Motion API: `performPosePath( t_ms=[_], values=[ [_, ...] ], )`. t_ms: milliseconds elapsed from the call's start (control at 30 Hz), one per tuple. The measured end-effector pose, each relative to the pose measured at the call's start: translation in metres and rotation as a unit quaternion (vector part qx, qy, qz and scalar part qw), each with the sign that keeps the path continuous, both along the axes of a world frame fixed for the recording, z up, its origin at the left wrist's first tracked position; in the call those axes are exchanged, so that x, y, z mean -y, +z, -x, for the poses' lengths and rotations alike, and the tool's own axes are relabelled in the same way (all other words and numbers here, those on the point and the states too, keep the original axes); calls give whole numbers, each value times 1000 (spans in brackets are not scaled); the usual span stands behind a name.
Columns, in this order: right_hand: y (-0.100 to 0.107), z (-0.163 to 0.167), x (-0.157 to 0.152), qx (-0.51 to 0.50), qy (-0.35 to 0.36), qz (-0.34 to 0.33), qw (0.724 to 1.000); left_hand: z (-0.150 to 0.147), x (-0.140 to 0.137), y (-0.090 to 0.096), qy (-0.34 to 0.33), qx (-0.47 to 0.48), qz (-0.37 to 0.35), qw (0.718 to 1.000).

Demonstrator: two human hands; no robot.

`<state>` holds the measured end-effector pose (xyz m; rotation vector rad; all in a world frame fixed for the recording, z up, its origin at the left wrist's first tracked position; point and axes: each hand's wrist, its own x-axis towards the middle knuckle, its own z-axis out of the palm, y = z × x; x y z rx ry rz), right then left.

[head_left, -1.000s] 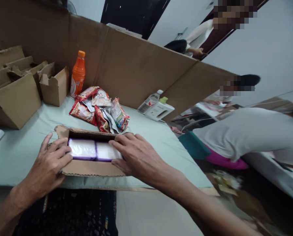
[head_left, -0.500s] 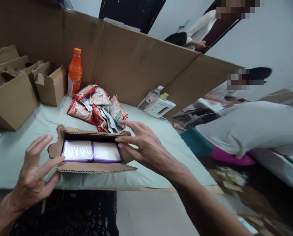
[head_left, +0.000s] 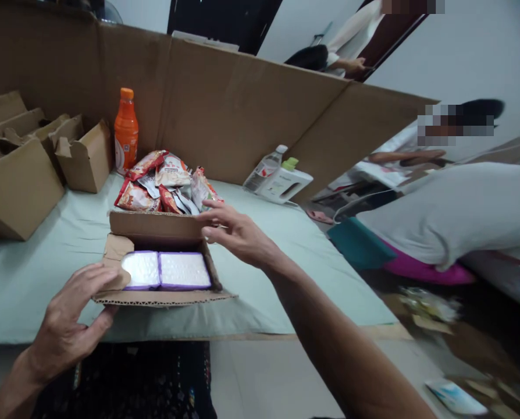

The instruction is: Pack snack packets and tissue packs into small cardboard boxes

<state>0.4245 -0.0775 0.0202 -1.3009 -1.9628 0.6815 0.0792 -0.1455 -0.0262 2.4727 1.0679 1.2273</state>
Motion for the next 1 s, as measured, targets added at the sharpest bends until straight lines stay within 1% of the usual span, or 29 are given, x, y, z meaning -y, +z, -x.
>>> performPosePath(
  t_ms=[67,100,133,167,233,300,333,367,433,500,533,567,600,667,733,800,900,1000],
  values=[
    [-7,-9,22,-74,-39,-4,996,0,-2,1,0,3,3,1000],
    [-10,-12,33,-81,-48,-11,995,0,-3,1,2,7,7,1000],
    [-14,-13,43,-66,-45,-20,997,0,-3,1,3,12,11,1000],
    [-16,-14,52,-32,-27,-29,999,0,-4,1,5,17,14,1000],
    [-20,-11,62,51,34,-36,997,-3,-7,1,20,20,18,999],
    [-21,-7,64,107,89,-27,990,-6,-10,1,58,17,8,998],
    [-19,-6,63,118,99,-22,988,-8,-11,0,79,13,-1,997],
    [-17,-7,61,119,93,-21,988,-11,-13,0,98,8,-12,995],
    [-11,-9,54,103,43,-34,993,-14,-15,0,124,-3,-27,992],
    [-5,-10,45,85,-18,-71,994,-16,-16,-1,138,-13,-28,990],
    [-4,-9,41,83,-36,-89,992,-16,-17,-1,143,-16,-27,989],
    [-4,-7,36,89,-37,-104,990,-16,-17,-2,146,-18,-25,989],
    [-6,-4,33,101,-20,-112,988,-15,-19,-4,147,-20,-26,989],
    [-14,3,32,145,44,-105,983,-13,-21,-7,136,-29,-27,990],
    [-23,8,38,196,98,-90,972,-10,-25,-11,100,-50,-20,994],
    [-28,10,48,236,116,-87,961,-7,-28,-14,54,-67,-1,996],
    [-26,11,55,278,137,-90,946,-5,-31,-17,20,-61,23,998],
    [-19,16,45,305,174,-62,934,-3,-35,-18,17,-48,24,998]
  ],
)
